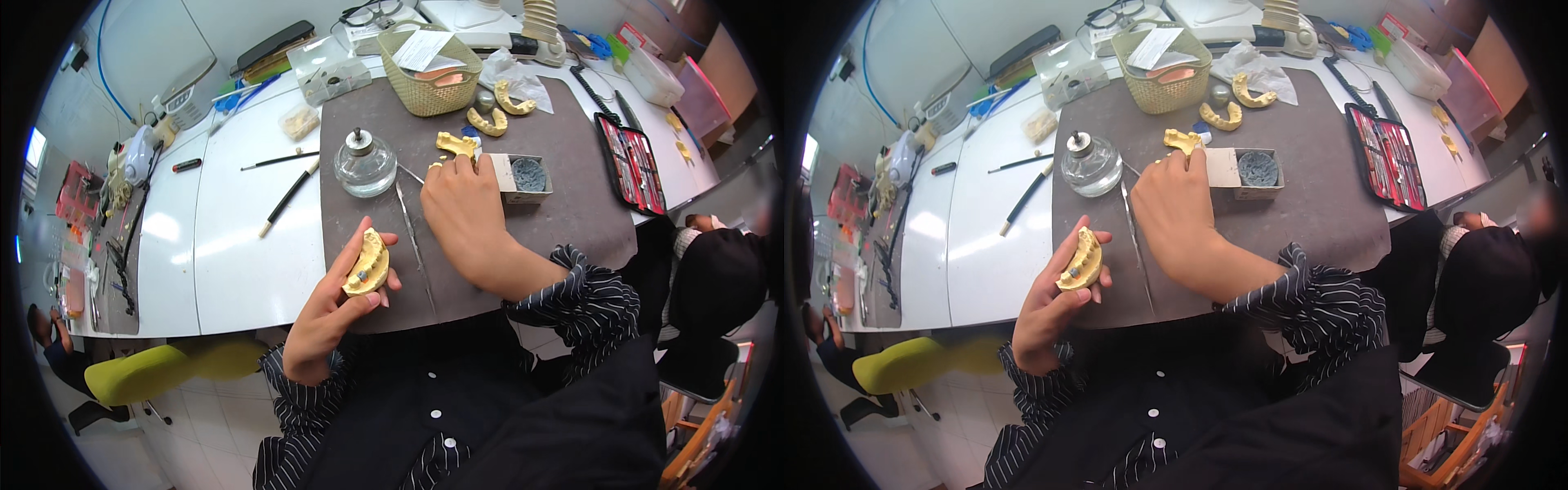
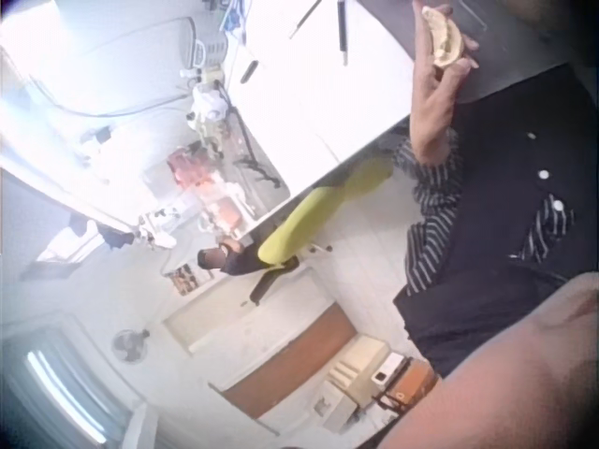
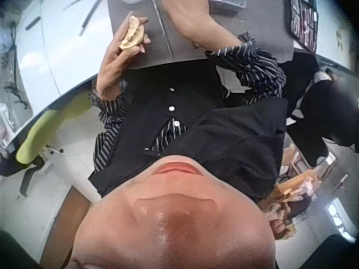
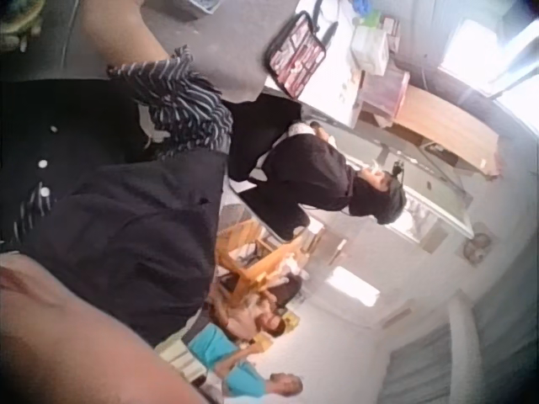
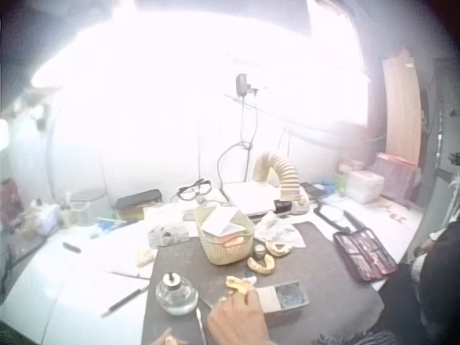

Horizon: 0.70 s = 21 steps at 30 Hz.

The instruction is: The person holds a yellow dental cast and uses a metal probe to apply and smooth a gray material into a specific tooth socket. They repeatedly dip the tool into a glass jar of liquid and continue shaping the material on the cast.

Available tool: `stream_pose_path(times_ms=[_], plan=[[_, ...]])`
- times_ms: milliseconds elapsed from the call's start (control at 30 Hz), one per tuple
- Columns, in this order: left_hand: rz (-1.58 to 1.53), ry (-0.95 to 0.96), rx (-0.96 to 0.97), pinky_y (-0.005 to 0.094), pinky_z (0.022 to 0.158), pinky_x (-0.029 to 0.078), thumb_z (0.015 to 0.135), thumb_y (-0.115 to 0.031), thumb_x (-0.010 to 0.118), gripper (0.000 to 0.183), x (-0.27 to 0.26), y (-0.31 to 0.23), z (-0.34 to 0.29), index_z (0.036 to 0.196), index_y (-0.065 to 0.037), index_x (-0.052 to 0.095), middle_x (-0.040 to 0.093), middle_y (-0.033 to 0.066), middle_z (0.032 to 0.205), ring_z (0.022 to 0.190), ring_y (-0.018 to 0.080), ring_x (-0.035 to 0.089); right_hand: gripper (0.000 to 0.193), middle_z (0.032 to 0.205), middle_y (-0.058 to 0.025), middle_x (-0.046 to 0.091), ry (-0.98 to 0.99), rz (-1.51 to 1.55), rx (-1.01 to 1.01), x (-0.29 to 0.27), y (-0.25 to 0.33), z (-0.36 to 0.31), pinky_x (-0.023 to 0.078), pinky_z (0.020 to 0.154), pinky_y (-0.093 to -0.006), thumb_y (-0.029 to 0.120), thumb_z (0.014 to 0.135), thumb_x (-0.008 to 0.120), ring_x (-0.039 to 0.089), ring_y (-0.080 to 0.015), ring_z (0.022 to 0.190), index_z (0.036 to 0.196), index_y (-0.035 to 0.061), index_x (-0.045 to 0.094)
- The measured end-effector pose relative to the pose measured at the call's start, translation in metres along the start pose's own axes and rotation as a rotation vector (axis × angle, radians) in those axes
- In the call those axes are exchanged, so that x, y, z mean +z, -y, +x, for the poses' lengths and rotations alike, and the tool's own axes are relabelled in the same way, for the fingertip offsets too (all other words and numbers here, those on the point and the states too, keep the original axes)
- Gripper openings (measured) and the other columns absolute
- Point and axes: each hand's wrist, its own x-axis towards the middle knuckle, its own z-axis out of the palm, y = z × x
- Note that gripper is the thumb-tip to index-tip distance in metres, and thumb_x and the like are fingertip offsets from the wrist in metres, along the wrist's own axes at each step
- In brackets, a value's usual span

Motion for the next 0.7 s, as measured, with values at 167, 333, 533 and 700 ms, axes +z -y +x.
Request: stream_pose_path(times_ms=[167, 333, 533, 700], plan=[[0.084, 0.004, -0.019, 0.0233, 0.073, 0.043, 0.080, 0.001, 0.048, 0.071, 0.003, -0.001, 0.002, 0.141, -0.002, 0.011, 0.034, 0.0152, 0.134, 0.087, 0.0140, 0.050, 0.018, 0.080, -0.0070, 0.058, -0.060, 0.223, 0.111, -0.013, -0.008, -0.018, 0.044, 0.060, -0.0309, 0.010, 0.076, 0.053, 0.060, -0.0188, 0.075, 0.093, 0.0033, 0.054], [0.180, -0.038, -0.033, 0.0221, 0.070, 0.042, 0.082, 0.000, 0.048, 0.069, 0.003, -0.005, 0.005, 0.141, -0.003, 0.012, 0.035, 0.0134, 0.134, 0.083, 0.0127, 0.049, 0.019, 0.079, -0.0104, 0.058, 0.019, 0.566, 0.082, -0.033, -0.023, -0.038, 0.050, 0.061, -0.0329, 0.011, 0.077, 0.054, 0.062, -0.0233, 0.079, 0.094, 0.0048, 0.051], [0.154, -0.104, -0.022, 0.0210, 0.067, 0.040, 0.079, -0.007, 0.052, 0.070, 0.002, -0.004, 0.009, 0.140, -0.002, 0.017, 0.036, 0.0107, 0.130, 0.077, 0.0111, 0.048, 0.020, 0.091, -0.0114, 0.060, 0.024, 1.277, -0.104, -0.030, -0.057, -0.056, 0.049, 0.073, -0.0339, 0.007, 0.082, 0.047, 0.062, -0.0231, 0.084, 0.100, 0.0061, 0.055], [0.160, -0.110, -0.001, 0.0213, 0.067, 0.040, 0.077, -0.003, 0.050, 0.072, -0.003, -0.001, 0.010, 0.140, -0.002, 0.015, 0.033, 0.0111, 0.130, 0.079, 0.0125, 0.048, 0.023, 0.103, -0.0103, 0.060, -0.066, 2.101, -0.227, -0.022, -0.077, -0.055, 0.048, 0.079, -0.0302, 0.003, 0.084, 0.047, 0.059, -0.0161, 0.089, 0.106, -0.0008, 0.054]])
